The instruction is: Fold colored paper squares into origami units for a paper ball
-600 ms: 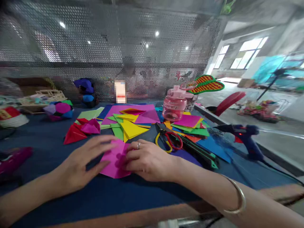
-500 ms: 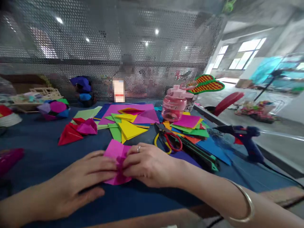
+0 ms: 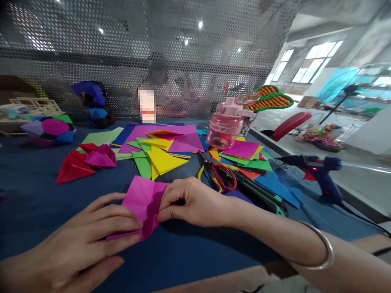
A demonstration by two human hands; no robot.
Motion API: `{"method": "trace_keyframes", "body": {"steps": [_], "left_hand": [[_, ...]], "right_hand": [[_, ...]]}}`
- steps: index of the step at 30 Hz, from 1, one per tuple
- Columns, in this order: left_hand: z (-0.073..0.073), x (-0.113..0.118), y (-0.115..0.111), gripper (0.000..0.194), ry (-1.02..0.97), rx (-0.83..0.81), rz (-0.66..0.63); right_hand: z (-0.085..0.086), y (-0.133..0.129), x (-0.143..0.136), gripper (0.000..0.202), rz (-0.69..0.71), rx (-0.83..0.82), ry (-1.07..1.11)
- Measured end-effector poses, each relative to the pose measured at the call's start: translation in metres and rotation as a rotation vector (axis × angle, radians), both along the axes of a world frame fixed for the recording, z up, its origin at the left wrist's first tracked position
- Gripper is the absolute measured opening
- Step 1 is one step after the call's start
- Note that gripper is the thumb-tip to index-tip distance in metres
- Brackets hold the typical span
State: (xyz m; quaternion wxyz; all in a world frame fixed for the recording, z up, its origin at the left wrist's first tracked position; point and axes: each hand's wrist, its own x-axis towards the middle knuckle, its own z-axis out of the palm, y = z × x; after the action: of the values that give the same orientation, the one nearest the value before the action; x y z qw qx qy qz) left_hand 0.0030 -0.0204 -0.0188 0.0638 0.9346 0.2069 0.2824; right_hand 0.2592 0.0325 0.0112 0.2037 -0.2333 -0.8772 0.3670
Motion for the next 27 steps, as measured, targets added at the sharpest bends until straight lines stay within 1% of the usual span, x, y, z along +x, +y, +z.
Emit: {"method": "trace_keyframes", "body": {"steps": [2,4,7,10,14,21,23,25,27], "left_hand": [[-0.002,0.000,0.000,0.028,-0.049,0.003,-0.005],[-0.002,0.000,-0.001,0.025,-0.081,0.011,-0.007],[0.004,0.002,-0.002,0.021,-0.087,0.047,0.017],[0.011,0.005,-0.003,0.022,-0.066,0.094,0.032],[0.013,0.005,-0.006,0.025,-0.049,0.082,0.048],[0.005,-0.001,-0.006,0.022,-0.042,0.062,0.054],[0.004,-0.002,-0.006,0.022,-0.008,0.086,0.070],[0.004,-0.004,-0.006,0.028,0.067,0.140,0.102],[0.005,-0.005,-0.006,0.040,0.167,0.166,0.108]], "right_hand": [[-0.001,-0.003,-0.005,0.012,-0.099,-0.008,-0.038],[-0.004,-0.007,-0.010,0.015,-0.181,0.019,-0.085],[-0.007,-0.011,-0.016,0.017,-0.272,0.088,-0.120],[-0.010,-0.012,-0.020,0.014,-0.329,0.153,-0.149],[-0.012,-0.013,-0.022,0.014,-0.338,0.223,-0.188],[-0.015,-0.013,-0.021,0.014,-0.331,0.222,-0.190],[-0.015,-0.013,-0.021,0.014,-0.335,0.227,-0.193],[-0.015,-0.013,-0.021,0.013,-0.335,0.231,-0.197],[-0.015,-0.013,-0.022,0.014,-0.334,0.232,-0.198]]}}
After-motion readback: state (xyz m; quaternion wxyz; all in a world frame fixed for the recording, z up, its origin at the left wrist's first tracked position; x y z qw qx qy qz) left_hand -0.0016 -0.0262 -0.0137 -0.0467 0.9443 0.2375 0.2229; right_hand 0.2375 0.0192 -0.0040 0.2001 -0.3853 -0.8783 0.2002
